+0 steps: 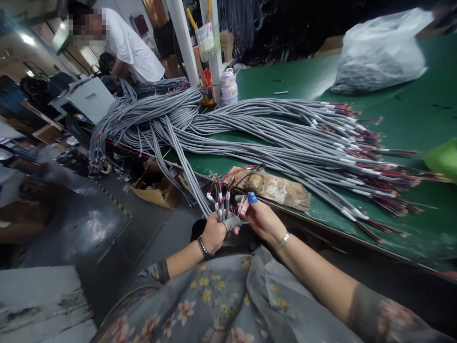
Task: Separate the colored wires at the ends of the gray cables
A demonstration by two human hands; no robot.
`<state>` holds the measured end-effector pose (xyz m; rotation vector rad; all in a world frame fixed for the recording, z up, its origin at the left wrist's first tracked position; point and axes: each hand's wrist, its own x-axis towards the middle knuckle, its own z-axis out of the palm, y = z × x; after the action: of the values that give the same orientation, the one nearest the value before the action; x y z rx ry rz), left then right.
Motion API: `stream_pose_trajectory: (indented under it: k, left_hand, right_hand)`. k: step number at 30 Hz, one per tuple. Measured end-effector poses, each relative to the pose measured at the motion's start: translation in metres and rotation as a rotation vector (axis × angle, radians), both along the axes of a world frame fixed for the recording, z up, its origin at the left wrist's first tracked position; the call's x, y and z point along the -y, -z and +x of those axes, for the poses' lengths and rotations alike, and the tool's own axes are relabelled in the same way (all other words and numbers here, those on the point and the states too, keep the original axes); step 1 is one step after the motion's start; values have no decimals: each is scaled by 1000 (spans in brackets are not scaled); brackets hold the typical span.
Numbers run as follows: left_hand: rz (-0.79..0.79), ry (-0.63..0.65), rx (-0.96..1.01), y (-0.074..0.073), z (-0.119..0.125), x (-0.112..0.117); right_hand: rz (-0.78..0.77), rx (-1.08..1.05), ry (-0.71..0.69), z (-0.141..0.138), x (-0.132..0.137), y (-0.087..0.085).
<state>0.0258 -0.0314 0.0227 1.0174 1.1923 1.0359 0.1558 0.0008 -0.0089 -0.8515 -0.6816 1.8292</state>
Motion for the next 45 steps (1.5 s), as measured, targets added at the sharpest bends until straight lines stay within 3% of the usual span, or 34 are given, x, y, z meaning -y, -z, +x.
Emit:
stream_pose_trajectory:
  k: [3,7,14,19,25,27,30,33,36,42,45]
  left_hand:
    - [-5,0,5,1,0,0]
    - [-5,11,15,2,-3,3]
    - [52,71,-52,7,-15,10]
    - [75,150,-141,9,-17,11]
    - [1,358,-253,19,-20,8]
    - [-9,393,-293,21,-22,8]
    - [21,313,-279,18,-22,8]
    - [13,153,-206,13,-18,7]
    - [15,56,-155,12,-15,6]
    - [90,133,-206,21,-21,7]
    - [71,273,-228,20,-28,10]
  right_hand:
    - [-77,-50,49,-1,2,-5]
    - [-128,-108,2,2,6,-8]
    - [-165,-137,-166,13,18,-3]
    - [-33,5,-222,11,27,-10]
    - [302,332,-146,11,28,-18]
    - [349,393,-131,13,28,-18]
    - [290,397,-79,16,30,-13]
    - [151,321,21,18,31,-3]
    - [90,250,-32,14,32,4]
    - [174,266,-18,3,35,2]
    - [164,252,-86,-1,36,-1]
